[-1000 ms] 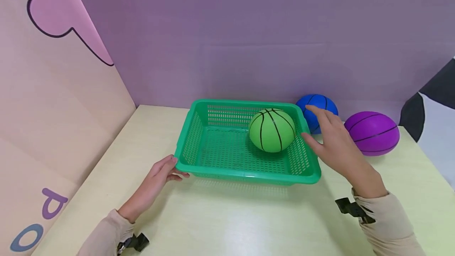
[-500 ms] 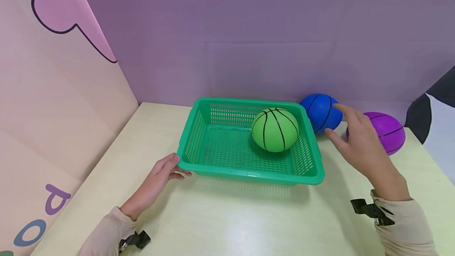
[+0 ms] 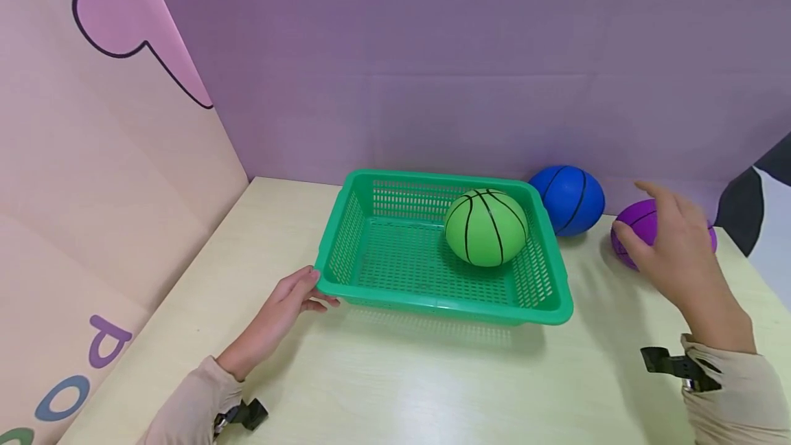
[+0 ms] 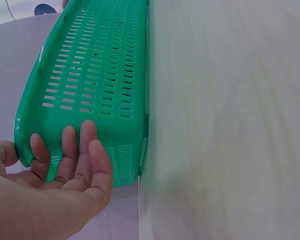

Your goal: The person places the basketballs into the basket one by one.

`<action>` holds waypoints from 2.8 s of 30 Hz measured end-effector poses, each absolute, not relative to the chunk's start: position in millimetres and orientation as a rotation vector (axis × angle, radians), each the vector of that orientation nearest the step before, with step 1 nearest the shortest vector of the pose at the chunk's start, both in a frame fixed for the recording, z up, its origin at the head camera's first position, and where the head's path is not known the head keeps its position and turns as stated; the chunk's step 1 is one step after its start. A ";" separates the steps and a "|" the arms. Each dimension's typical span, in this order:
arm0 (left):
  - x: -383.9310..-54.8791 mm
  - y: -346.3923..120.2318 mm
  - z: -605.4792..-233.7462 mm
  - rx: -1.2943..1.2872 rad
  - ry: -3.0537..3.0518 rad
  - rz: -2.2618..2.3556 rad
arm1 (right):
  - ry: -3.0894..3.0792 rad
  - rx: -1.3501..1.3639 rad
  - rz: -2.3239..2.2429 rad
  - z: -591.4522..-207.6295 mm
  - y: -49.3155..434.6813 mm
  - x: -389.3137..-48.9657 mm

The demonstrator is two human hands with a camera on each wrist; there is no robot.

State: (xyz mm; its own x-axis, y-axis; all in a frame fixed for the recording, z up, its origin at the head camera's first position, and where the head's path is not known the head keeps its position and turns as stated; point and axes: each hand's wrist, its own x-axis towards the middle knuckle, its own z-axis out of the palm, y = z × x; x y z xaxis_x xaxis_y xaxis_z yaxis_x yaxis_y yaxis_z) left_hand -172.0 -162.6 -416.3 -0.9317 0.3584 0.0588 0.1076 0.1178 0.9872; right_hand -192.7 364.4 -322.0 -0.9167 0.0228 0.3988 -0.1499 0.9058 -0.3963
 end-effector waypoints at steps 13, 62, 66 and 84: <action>-171.4 -163.1 -414.2 0.461 2.198 1.910 | -2.671 -0.128 0.519 -336.8 401.3 -201.3; -172.6 -160.1 -414.8 0.418 2.150 1.903 | -2.739 -0.388 0.495 -381.1 433.3 -210.6; -172.3 -160.3 -414.8 0.426 2.149 1.903 | -2.727 -0.384 0.472 -383.8 434.1 -211.8; -172.1 -160.2 -415.7 0.444 2.157 1.897 | -2.612 -0.286 0.454 -369.6 422.8 -209.3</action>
